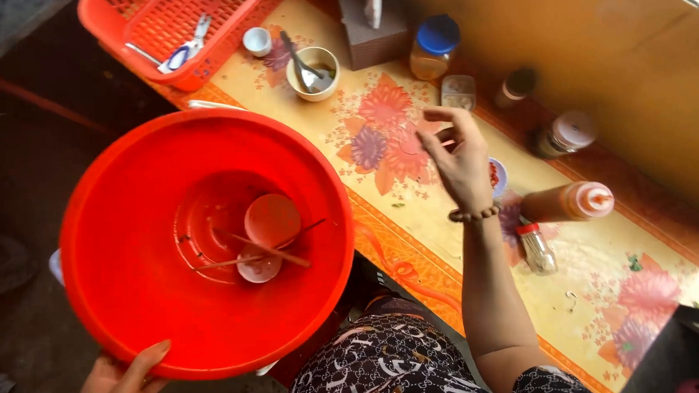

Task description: The person clears small bowls and utensils from a table, wipes the surface with a cloth, and places items into a red bucket. They also handle a plastic bag of food and a colander, then organize condiments and containers on the table.

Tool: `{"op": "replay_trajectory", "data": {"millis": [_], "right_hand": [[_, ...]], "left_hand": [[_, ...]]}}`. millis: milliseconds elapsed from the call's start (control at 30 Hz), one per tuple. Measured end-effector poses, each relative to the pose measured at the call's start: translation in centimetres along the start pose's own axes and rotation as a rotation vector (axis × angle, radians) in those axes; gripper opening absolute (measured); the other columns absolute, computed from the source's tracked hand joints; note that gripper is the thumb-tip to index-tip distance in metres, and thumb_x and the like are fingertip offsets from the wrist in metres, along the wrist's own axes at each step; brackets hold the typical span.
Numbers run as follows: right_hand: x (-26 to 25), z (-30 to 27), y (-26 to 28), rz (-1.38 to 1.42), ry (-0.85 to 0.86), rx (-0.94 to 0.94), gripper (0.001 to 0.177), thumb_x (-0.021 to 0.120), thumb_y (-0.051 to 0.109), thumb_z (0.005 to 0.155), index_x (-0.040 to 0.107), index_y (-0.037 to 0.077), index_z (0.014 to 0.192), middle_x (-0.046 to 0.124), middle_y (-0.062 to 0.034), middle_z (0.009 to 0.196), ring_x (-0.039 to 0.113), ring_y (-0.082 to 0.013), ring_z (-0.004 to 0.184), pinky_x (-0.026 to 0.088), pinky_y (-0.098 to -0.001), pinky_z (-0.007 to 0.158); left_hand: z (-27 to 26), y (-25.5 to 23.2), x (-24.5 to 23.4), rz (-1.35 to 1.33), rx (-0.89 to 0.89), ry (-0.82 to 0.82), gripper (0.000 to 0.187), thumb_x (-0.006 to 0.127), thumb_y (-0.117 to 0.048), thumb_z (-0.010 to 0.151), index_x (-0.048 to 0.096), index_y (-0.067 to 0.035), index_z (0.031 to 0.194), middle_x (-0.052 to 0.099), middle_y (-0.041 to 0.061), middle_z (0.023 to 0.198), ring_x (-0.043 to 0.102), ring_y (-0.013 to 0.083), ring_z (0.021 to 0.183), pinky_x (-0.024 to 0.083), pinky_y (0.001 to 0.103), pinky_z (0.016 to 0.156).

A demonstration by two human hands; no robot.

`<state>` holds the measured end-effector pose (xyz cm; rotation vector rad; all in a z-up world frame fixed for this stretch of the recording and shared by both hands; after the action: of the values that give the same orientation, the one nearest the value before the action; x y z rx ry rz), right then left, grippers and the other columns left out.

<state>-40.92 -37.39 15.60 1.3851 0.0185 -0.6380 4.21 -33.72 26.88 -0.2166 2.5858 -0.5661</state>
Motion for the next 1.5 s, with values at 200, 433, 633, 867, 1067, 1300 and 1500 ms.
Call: {"op": "replay_trajectory", "data": {"millis": [200,433,633,867,1067,1300,1500], "right_hand": [[-6.2,-3.3,-18.4,-0.524,-0.149,0.308,0.057,0.074,0.032,0.086,0.062,0.013,0.138,0.059,-0.0152,0.133,0.069,-0.0291,0.104,0.050,-0.0447,0.099],[-5.7,-5.9,-23.4,-0.705,-0.043,0.669,0.122,0.096,0.042,0.070,0.027,0.023,0.169,0.026,-0.0265,0.170,0.030,-0.0466,0.155,0.033,-0.0649,0.123],[-4.3,-6.3,-26.2,-0.727,-0.114,0.566,0.107,0.088,0.050,0.077,0.033,0.022,0.165,0.043,-0.0258,0.154,0.046,-0.0516,0.136,0.043,-0.0681,0.106],[-3.8,-6.5,-23.9,-0.654,-0.146,0.616,0.113,0.086,0.051,0.074,0.030,0.019,0.167,0.048,-0.0303,0.150,0.046,-0.0527,0.135,0.039,-0.0641,0.112],[-2.4,-3.4,-24.1,-0.705,-0.069,0.528,0.107,0.085,0.061,0.072,0.043,0.020,0.162,0.050,-0.0170,0.162,0.044,-0.0435,0.146,0.035,-0.0657,0.112],[0.5,13.3,-20.9,-0.532,-0.157,0.122,0.098,0.088,0.042,0.087,0.035,0.021,0.167,0.036,-0.0261,0.167,0.045,-0.0539,0.144,0.040,-0.0669,0.112],[5.4,24.3,-26.8,-0.746,-0.128,0.292,0.101,0.099,0.055,0.080,0.040,0.038,0.160,0.046,-0.0214,0.149,0.058,-0.0552,0.132,0.055,-0.0690,0.100]], "left_hand": [[3.7,0.5,0.0,0.015,0.228,0.039,0.061,0.064,0.001,0.097,0.049,-0.017,0.153,0.059,0.002,0.157,0.057,0.0288,0.139,0.052,0.053,0.106],[-1.2,-2.6,4.8,0.065,0.258,0.126,0.065,0.062,0.003,0.097,0.048,-0.015,0.158,0.059,0.006,0.156,0.058,0.0302,0.137,0.054,0.052,0.105],[-0.1,-2.6,6.7,0.060,0.219,0.268,0.066,0.061,0.001,0.094,0.048,-0.014,0.158,0.064,0.013,0.149,0.062,0.0350,0.129,0.053,0.054,0.101],[3.4,-2.4,6.8,0.043,0.145,0.398,0.059,0.063,-0.001,0.095,0.054,-0.011,0.152,0.070,0.016,0.144,0.066,0.0364,0.124,0.055,0.057,0.096],[2.8,-3.8,8.7,0.015,0.207,0.464,0.056,0.064,-0.006,0.094,0.054,-0.013,0.149,0.071,0.013,0.145,0.067,0.0317,0.125,0.057,0.052,0.095],[2.2,-6.1,11.5,-0.035,0.223,0.487,0.052,0.065,-0.009,0.095,0.060,-0.013,0.147,0.072,0.014,0.138,0.068,0.0341,0.116,0.058,0.054,0.098],[3.4,-6.3,12.9,-0.158,0.391,0.513,0.083,0.081,-0.028,0.089,0.048,0.002,0.159,0.066,0.030,0.137,0.069,0.0485,0.122,0.057,0.064,0.095]]}}
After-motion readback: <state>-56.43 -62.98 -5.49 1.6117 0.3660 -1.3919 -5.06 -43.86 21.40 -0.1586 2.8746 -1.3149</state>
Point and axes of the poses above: each hand's wrist, its own z-axis towards the middle knuckle, its own x-axis out of the palm, y = z × x, the point moved 1 cm from there along z, towards the middle knuckle
